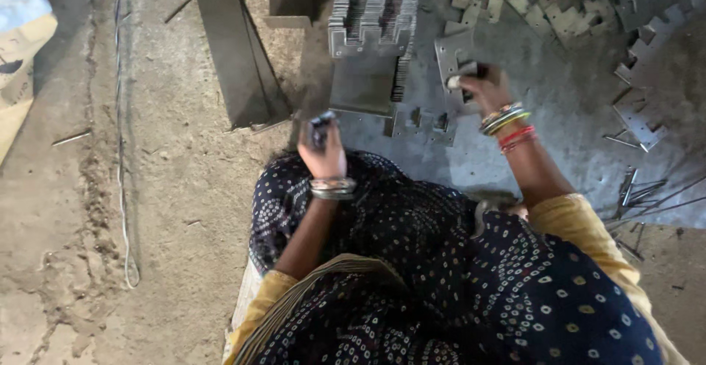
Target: The person sits on the floor and repeatedly picks up small metal plates and rods, inserts the rods into the plates, and stacks the assembled units into a growing pile. The person handles the parts by hand and organizes them into neat stacks.
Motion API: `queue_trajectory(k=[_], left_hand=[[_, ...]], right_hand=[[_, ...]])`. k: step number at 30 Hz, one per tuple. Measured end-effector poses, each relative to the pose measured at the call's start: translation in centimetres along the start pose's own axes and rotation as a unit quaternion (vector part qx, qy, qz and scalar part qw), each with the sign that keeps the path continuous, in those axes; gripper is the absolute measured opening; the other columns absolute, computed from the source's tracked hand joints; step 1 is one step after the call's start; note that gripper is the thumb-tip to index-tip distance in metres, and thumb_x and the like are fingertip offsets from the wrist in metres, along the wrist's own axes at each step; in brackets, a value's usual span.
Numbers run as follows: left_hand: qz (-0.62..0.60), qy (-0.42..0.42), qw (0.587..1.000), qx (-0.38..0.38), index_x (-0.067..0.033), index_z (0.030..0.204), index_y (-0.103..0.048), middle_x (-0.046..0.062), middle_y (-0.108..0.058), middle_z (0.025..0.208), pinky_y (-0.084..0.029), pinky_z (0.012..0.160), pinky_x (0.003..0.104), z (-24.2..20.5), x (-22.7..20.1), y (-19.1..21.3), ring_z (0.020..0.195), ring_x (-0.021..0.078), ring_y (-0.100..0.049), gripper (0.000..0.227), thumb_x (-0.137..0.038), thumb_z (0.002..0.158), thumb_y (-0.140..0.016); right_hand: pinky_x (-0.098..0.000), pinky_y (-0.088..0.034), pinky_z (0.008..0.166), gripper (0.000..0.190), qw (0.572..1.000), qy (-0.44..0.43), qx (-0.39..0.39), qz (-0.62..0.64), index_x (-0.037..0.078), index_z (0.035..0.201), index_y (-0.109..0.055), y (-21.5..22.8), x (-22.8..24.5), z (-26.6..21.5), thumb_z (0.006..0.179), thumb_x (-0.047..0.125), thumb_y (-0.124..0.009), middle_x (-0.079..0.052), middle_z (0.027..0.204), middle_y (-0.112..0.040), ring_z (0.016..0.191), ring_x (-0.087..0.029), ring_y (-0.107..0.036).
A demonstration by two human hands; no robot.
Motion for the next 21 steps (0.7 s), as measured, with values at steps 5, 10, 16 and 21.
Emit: queue_trajectory(k=[5, 10, 16, 21], left_hand=[[-0.007, -0.054, 0.998, 0.016, -0.0073, 0.119, -0.069, 0.01, -0.076, 0.107, -0.057, 0.072, 0.03, 7.4, -5.6, 0.8, 0.086, 0.0176, -0.07, 0.03, -0.025, 0.095, -0.072], [-0.017, 0.02, 0.989, 0.144, -0.0036, 0.147, -0.054, 0.018, -0.07, 0.129, -0.05, 0.1, 0.037, 11.8, -4.8, -2.1, 0.115, 0.0265, -0.063, 0.069, -0.055, 0.1, -0.055], [0.044, 0.107, 0.956, 0.268, 0.0005, 0.159, -0.029, 0.019, -0.029, 0.168, -0.019, 0.125, 0.031, 11.9, 4.7, -7.1, 0.157, 0.0257, -0.023, 0.087, -0.066, 0.103, -0.027], [-0.074, 0.024, 0.956, 0.282, -0.0051, 0.165, -0.004, 0.014, -0.001, 0.174, -0.008, 0.131, 0.034, 16.0, 7.3, -14.1, 0.162, 0.0251, -0.005, 0.08, -0.06, 0.108, -0.014]], right_hand=[[-0.0372, -0.061, 0.066, 0.051, 0.914, 0.19, 0.06, -0.352, -0.002, 0.118, -0.065, -7.5, 10.3, 0.5, 0.086, 0.032, -0.086, -0.013, 0.096, -0.074, 0.077, -0.022, -0.073], [-0.0466, -0.058, 0.075, 0.053, 0.742, 0.165, 0.185, -0.623, 0.01, 0.123, -0.062, -19.0, 9.8, 0.9, 0.086, 0.043, -0.079, -0.014, 0.098, -0.073, 0.089, -0.033, -0.07], [-0.0538, -0.05, 0.098, 0.069, 0.757, 0.178, 0.139, -0.614, 0.016, 0.133, -0.06, -21.1, 10.7, 0.0, 0.073, 0.043, -0.083, -0.012, 0.136, -0.057, 0.123, -0.033, -0.058], [-0.066, -0.028, 0.112, 0.088, 0.721, 0.28, -0.056, -0.631, 0.018, 0.143, -0.052, -17.8, 13.4, 1.3, 0.072, 0.052, -0.093, -0.018, 0.155, -0.033, 0.138, -0.049, -0.033]])
Point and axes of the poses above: each hand's wrist, its own z-axis towards the middle knuckle, its own y-axis out of the back of the hand, x = y × z, the point moved 9 cm from there along z, towards the middle knuckle
